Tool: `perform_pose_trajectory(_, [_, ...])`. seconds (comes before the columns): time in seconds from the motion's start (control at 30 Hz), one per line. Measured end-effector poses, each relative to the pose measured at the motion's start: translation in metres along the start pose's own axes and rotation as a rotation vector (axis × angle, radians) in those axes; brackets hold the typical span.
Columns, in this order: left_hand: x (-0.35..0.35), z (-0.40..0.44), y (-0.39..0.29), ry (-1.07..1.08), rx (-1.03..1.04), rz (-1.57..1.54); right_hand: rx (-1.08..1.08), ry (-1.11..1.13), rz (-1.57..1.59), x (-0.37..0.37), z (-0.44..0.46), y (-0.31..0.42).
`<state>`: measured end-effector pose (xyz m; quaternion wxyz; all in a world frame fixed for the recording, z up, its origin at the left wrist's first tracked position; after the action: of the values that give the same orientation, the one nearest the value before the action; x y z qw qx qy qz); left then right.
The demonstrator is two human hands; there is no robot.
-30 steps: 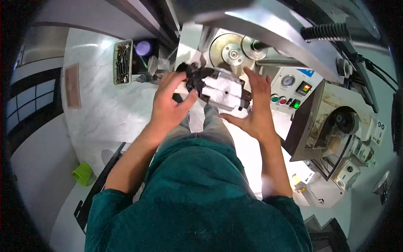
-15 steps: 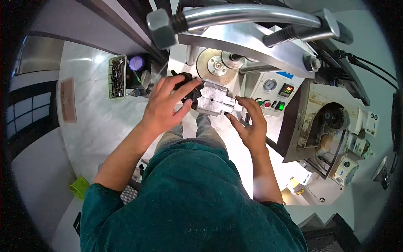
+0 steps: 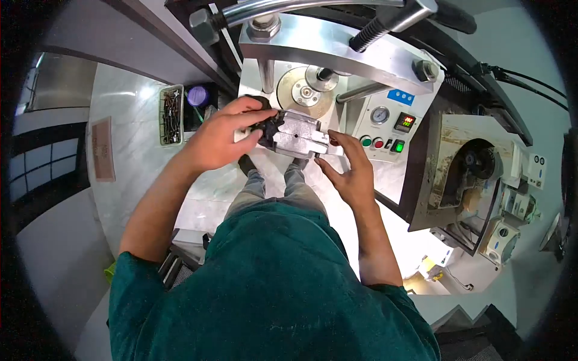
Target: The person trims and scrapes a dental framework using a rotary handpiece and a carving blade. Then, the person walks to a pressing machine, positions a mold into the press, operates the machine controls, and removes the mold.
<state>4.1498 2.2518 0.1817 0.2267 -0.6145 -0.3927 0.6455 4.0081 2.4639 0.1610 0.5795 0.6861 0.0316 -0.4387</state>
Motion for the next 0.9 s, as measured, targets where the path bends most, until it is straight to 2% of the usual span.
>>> perform_pose_trajectory(0.1, [0.005, -0.005, -0.004, -0.026, -0.11, -0.126, 0.013, 0.001, 0.022, 0.002, -0.002, -0.003])
perform_pose_trajectory(0.2, [0.018, -0.009, -0.011, -0.162, -0.008, 0.008, 0.009, -0.003, 0.032, 0.002, -0.004, -0.005])
perform_pose_trajectory(0.33, [0.018, -0.007, -0.01, -0.023, -0.119, 0.077, -0.016, 0.002, 0.006, 0.003, -0.004, -0.005])
perform_pose_trajectory(0.53, [0.011, 0.004, -0.012, 0.024, 0.012, 0.323, -0.033, -0.012, -0.062, 0.007, -0.005, -0.006])
perform_pose_trajectory(0.67, [0.006, 0.011, -0.013, 0.096, 0.062, 0.374, -0.017, -0.011, -0.024, 0.007, -0.004, -0.006])
perform_pose_trajectory(0.9, [0.025, -0.006, 0.01, -0.038, 0.052, 0.296, 0.038, -0.061, 0.148, 0.02, -0.015, -0.01])
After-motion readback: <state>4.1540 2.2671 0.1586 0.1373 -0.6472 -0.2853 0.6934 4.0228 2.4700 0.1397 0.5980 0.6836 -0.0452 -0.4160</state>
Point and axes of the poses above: each hand's wrist, its own z-axis towards the middle knuckle, its own x-axis out of the palm, y = z × x, the point moved 5 cm from there along z, towards the middle knuckle, and after that the axes turned 1 degree about -x, right-handed, at the moved point
